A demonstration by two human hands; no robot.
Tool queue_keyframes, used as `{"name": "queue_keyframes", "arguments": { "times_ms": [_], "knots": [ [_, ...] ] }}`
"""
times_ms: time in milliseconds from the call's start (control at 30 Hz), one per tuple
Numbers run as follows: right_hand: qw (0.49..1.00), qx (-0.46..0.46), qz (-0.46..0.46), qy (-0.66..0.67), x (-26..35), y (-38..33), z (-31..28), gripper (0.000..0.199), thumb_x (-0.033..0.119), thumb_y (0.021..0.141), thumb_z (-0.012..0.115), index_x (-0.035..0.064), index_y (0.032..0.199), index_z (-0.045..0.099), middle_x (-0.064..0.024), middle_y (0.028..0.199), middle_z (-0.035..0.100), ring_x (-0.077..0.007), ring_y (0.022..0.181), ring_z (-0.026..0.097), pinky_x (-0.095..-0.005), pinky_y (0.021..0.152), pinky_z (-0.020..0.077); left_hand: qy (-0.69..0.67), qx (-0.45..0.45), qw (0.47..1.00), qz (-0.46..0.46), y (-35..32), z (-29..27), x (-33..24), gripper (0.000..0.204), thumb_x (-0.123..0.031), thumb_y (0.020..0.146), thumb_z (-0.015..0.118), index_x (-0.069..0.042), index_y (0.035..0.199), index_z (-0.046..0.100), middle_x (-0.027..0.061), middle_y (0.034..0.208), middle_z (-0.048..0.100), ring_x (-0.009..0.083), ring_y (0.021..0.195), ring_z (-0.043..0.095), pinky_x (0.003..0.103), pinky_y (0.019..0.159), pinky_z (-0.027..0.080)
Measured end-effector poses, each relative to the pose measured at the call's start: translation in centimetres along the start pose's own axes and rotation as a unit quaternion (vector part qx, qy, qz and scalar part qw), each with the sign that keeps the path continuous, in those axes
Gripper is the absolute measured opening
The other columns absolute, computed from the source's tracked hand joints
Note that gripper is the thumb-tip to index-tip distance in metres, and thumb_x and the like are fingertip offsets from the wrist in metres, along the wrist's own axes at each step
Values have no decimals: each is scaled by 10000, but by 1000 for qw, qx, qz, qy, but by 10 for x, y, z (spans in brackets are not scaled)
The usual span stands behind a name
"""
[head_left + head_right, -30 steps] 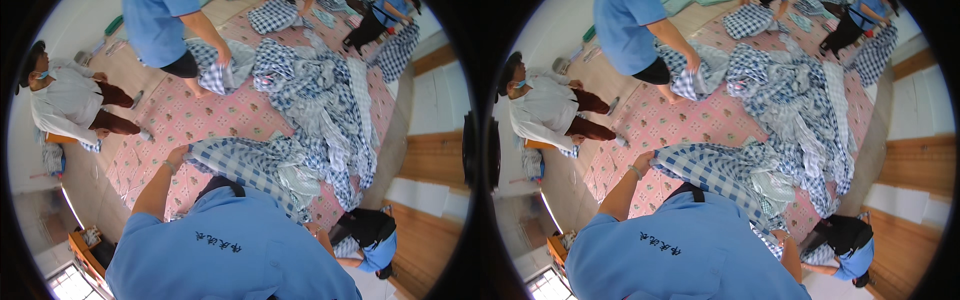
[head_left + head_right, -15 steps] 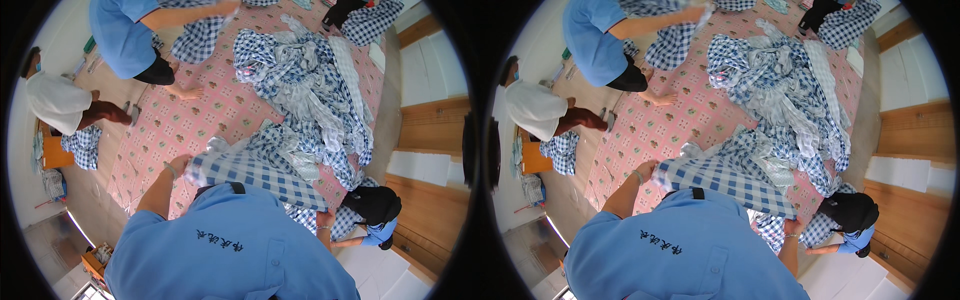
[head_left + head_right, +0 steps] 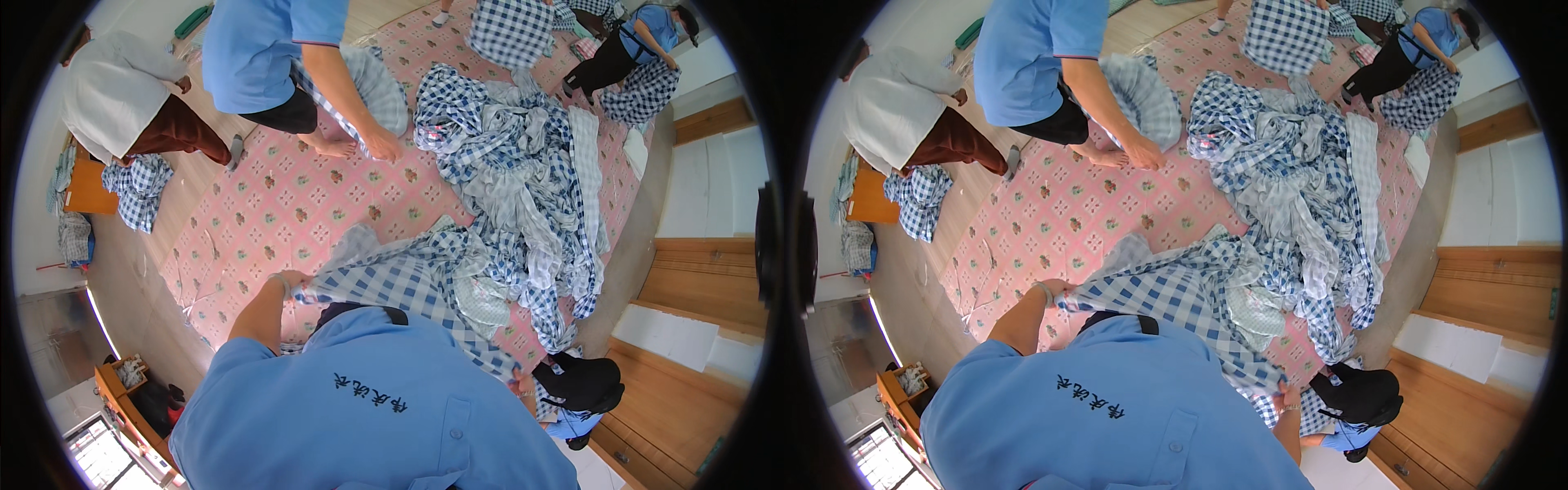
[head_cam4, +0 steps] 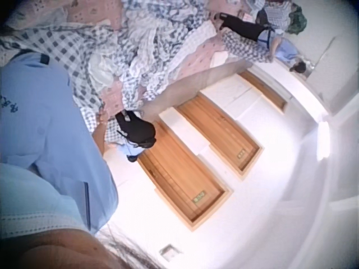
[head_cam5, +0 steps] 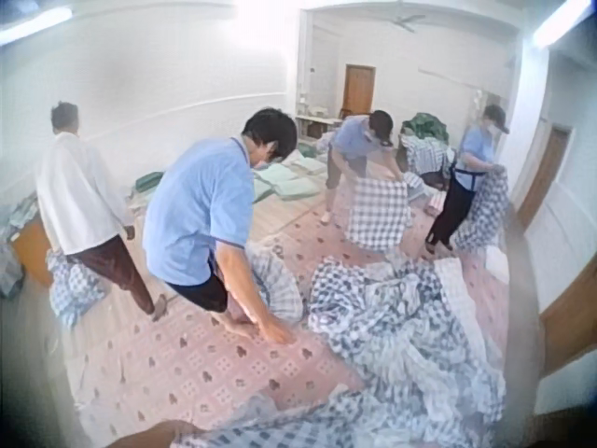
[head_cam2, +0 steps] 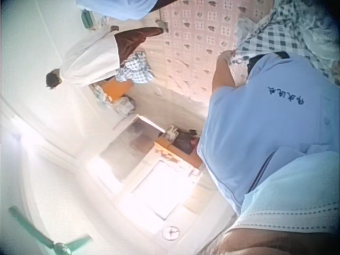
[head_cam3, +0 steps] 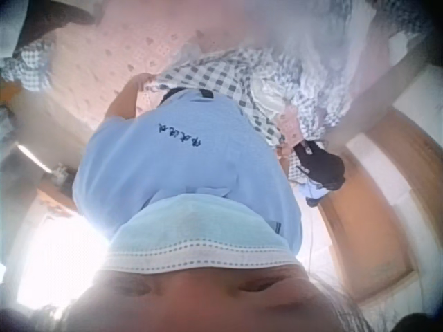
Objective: The person folds multiple pieces of checkered bedding material on floor mats alongside other workers, walks to an office desk to pick up a smartphone connected to a power bank, and then exits into a hallway.
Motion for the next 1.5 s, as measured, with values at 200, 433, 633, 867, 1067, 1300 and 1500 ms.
{"name": "queue_keyframes", "arguments": {
  "times_ms": [200,433,633,867,1067,1300,1500],
  "knots": [
    [940,187,-231,170,192,19,106,374,99,687,451,-23,1041,454,-120,1070,492,-268,982,468,-397,867,349,-473,-99,793,371,-13,-80,-113,125,-85,738,442,-31,825,514,79,761,543,188,702,526,307,644,441],
    [968,48,-201,142,261,-64,66,368,264,778,475,15,1049,470,-111,1000,530,-259,961,491,-388,809,403,-166,-122,926,318,-119,-109,-147,423,-327,765,504,-15,1039,425,124,952,532,243,845,524,356,777,409],
    [952,-231,-77,185,87,-84,-117,248,60,733,507,16,977,498,-86,875,582,-216,763,576,-418,643,485,329,-212,917,78,-72,-131,7,565,-385,649,608,12,1028,474,165,975,531,215,882,514,322,744,400],
    [957,-90,98,256,5,-83,-86,242,139,780,465,18,988,492,-87,879,573,-192,776,567,-339,615,475,-308,-211,905,205,-24,-160,30,313,-212,735,534,34,927,508,66,776,564,178,699,539,277,635,431],
    [989,-75,-36,118,59,-75,-64,265,119,753,520,32,1000,478,-86,958,542,-216,877,523,-373,692,460,503,-213,817,187,-65,-115,-108,344,-267,724,513,-9,950,489,150,802,558,279,749,538,382,652,415],
    [932,-236,-58,268,32,-142,-99,242,136,737,522,27,953,514,-89,978,551,-208,888,540,-345,726,461,570,-267,729,270,-44,-217,-105,331,-213,765,420,-23,1031,467,194,918,540,292,850,522,343,744,399],
    [925,-330,101,158,-6,-176,-131,168,133,788,461,42,927,484,-85,851,580,-192,704,585,-317,510,490,-326,-208,858,339,-43,-233,-130,307,-86,743,402,-12,1032,475,107,892,538,191,814,527,273,693,442]
  ]
}}
Point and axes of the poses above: each hand's wrist, its own y-axis towards the middle knuckle, its own z-axis out of the palm, x = y × z, the point moved 8 cm from there along y, towards the middle knuckle
